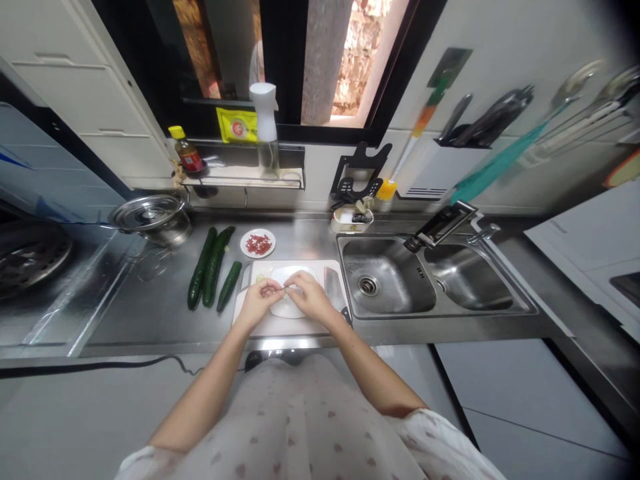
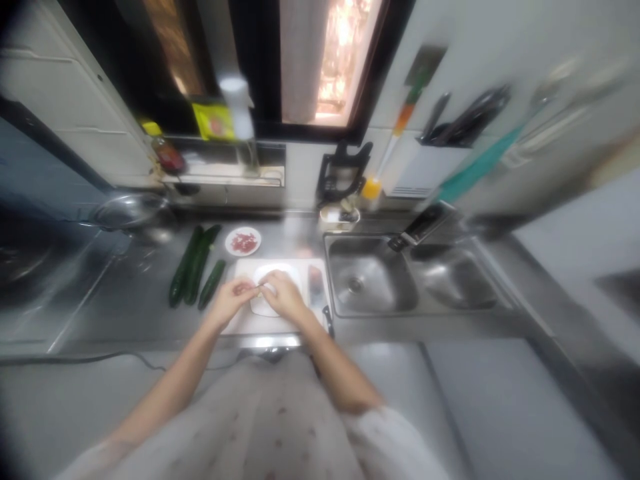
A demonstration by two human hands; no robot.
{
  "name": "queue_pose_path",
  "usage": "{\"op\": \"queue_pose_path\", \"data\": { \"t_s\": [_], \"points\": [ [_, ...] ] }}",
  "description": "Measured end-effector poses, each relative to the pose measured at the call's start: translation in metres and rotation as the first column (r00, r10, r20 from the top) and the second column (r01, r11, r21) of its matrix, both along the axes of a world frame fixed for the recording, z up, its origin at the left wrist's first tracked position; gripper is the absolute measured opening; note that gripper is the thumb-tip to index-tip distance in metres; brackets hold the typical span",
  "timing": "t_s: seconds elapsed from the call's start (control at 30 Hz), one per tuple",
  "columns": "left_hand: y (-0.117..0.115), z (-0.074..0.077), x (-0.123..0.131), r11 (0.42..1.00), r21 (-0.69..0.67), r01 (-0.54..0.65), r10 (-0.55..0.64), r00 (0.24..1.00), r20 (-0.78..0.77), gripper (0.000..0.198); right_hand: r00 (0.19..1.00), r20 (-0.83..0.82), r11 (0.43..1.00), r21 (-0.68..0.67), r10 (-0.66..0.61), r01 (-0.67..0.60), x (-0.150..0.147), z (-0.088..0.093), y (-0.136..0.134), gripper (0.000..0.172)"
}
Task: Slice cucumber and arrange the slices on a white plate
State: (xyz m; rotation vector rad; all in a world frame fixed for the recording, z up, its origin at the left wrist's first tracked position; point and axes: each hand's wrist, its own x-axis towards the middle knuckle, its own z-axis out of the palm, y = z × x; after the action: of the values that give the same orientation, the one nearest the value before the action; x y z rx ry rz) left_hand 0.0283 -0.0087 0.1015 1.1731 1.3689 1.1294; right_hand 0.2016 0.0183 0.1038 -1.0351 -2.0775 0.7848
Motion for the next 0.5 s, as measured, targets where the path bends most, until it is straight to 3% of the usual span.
{"op": "queue_pose_path", "data": {
  "t_s": [0.17,0.3,0.4,0.5],
  "points": [
    [0.000,-0.001,0.002,1.000,0.002,0.005,-0.005,1.000,-0.004,0.028,1.000,0.019,1.000,-0.007,0.005,-0.005,0.001,-0.002,-0.001,0.011],
    [-0.002,-0.006,0.001,0.998,-0.001,-0.059,0.059,0.998,0.003,0.037,1.000,0.025,1.000,-0.003,-0.009,0.010,0.001,-0.002,0.000,0.011],
    [-0.005,-0.012,0.001,0.984,-0.138,-0.116,0.127,0.989,0.080,0.043,0.999,0.030,1.000,0.014,-0.026,0.025,0.002,-0.001,0.000,0.011],
    [-0.008,-0.016,0.002,0.940,-0.339,-0.043,0.118,0.972,0.205,0.043,0.999,0.043,0.999,0.041,-0.024,0.022,0.003,0.000,0.000,0.012]
  ]
}}
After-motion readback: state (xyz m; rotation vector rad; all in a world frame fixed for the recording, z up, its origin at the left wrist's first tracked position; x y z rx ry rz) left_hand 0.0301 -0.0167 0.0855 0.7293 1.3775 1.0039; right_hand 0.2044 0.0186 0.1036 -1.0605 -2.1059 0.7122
